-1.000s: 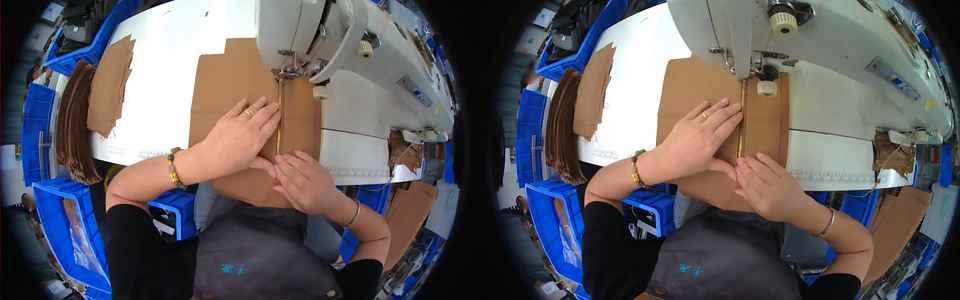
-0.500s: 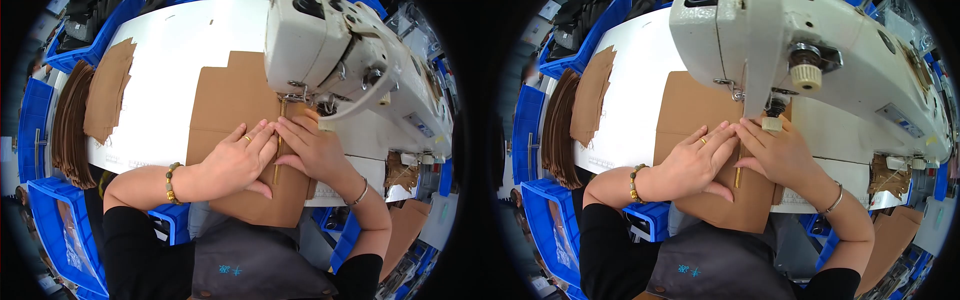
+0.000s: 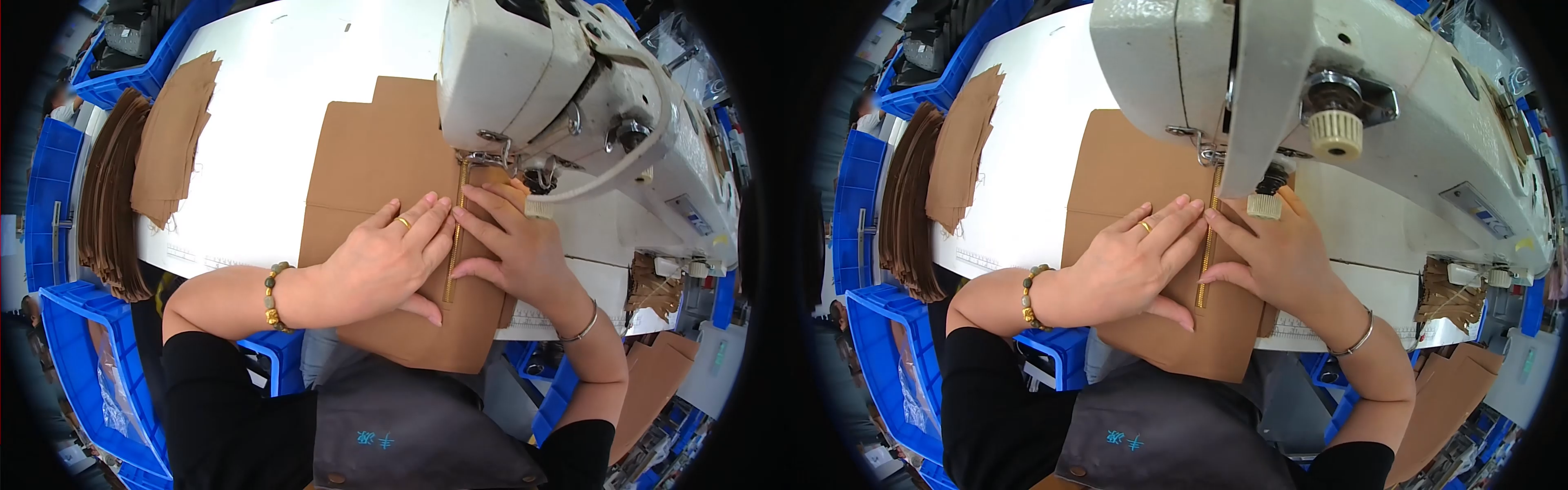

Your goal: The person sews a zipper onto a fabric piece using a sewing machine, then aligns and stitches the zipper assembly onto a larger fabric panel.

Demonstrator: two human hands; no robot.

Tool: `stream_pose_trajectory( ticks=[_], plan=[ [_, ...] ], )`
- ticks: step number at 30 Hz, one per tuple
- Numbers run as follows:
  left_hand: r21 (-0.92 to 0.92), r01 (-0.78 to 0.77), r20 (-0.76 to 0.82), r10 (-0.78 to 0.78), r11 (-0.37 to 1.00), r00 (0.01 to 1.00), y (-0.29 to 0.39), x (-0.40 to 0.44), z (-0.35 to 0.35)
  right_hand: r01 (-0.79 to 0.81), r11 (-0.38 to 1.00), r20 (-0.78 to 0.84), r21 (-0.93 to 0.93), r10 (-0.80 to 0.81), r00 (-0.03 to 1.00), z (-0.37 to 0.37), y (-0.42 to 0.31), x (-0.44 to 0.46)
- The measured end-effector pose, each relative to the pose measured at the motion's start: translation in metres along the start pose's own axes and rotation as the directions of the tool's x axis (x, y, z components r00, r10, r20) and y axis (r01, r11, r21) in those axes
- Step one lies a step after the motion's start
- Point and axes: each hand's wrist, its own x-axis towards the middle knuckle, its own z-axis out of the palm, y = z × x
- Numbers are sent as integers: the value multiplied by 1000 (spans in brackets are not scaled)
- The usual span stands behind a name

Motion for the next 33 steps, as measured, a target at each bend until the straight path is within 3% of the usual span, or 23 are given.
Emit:
stream_pose_trajectory(
  ticks=[7,25,28,30,33],
  plan=[
    [1,20,-14,-20,1000,1000,-1,2,-2,-41,999,62,29,40,997,-7,-1,2],
    [21,24,-3,-24,999,1000,-4,5,-3,12,1000,7,1,-12,1000,-4,2,5],
    [23,22,-1,-22,999,1000,-5,6,-4,30,999,-92,-19,-32,995,-2,2,4],
    [23,26,5,-26,999,1000,-5,5,-5,-159,964,1,-213,163,987,-12,-3,4],
    [20,24,-1,-24,1000,1000,-4,5,-4,-145,961,1,-234,150,989,-7,1,5]
  ],
)
